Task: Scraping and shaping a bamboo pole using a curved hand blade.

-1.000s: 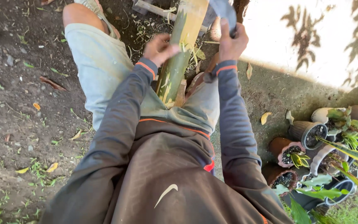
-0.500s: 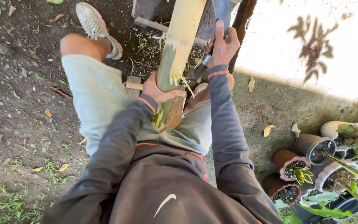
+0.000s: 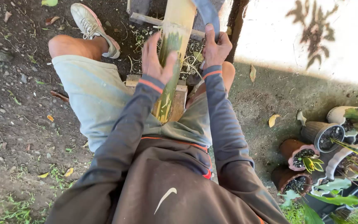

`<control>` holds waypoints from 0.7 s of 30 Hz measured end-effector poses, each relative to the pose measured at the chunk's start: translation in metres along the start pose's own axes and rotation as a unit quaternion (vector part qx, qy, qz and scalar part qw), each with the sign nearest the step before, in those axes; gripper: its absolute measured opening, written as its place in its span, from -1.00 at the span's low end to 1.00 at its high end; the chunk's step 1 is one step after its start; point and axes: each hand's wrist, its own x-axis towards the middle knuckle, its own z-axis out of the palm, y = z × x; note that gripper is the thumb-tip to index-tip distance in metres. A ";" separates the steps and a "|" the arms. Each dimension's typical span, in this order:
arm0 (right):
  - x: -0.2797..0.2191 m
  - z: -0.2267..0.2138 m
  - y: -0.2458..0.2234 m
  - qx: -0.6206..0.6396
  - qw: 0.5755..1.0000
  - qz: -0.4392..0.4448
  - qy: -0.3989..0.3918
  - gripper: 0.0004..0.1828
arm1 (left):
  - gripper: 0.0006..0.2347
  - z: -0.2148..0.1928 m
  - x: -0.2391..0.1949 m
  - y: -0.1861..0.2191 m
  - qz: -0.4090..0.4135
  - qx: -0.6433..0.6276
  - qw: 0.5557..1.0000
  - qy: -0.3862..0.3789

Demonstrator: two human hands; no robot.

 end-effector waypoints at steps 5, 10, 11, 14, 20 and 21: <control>-0.004 -0.009 -0.006 0.077 0.995 0.043 0.043 -0.55 | -0.40 0.015 0.066 0.020 0.166 0.175 0.970 -0.043; 0.001 -0.023 -0.001 0.095 0.991 0.049 0.080 -0.55 | -0.68 0.009 0.042 0.061 0.345 0.466 0.775 -0.250; 0.005 -0.023 -0.002 0.086 0.992 0.034 0.081 -0.56 | -0.70 0.005 0.030 0.071 0.323 0.473 0.730 -0.373; 0.005 -0.033 -0.007 0.071 0.994 0.003 0.078 -0.59 | -0.60 0.013 0.009 0.064 0.310 0.477 0.657 -0.495; 0.000 -0.042 -0.012 0.079 0.992 0.003 0.103 -0.59 | -0.63 0.013 0.078 0.072 0.446 0.566 0.583 -0.374; 0.000 -0.044 -0.013 0.081 0.989 0.014 0.122 -0.59 | -0.70 0.007 0.095 0.083 0.459 0.578 0.577 -0.350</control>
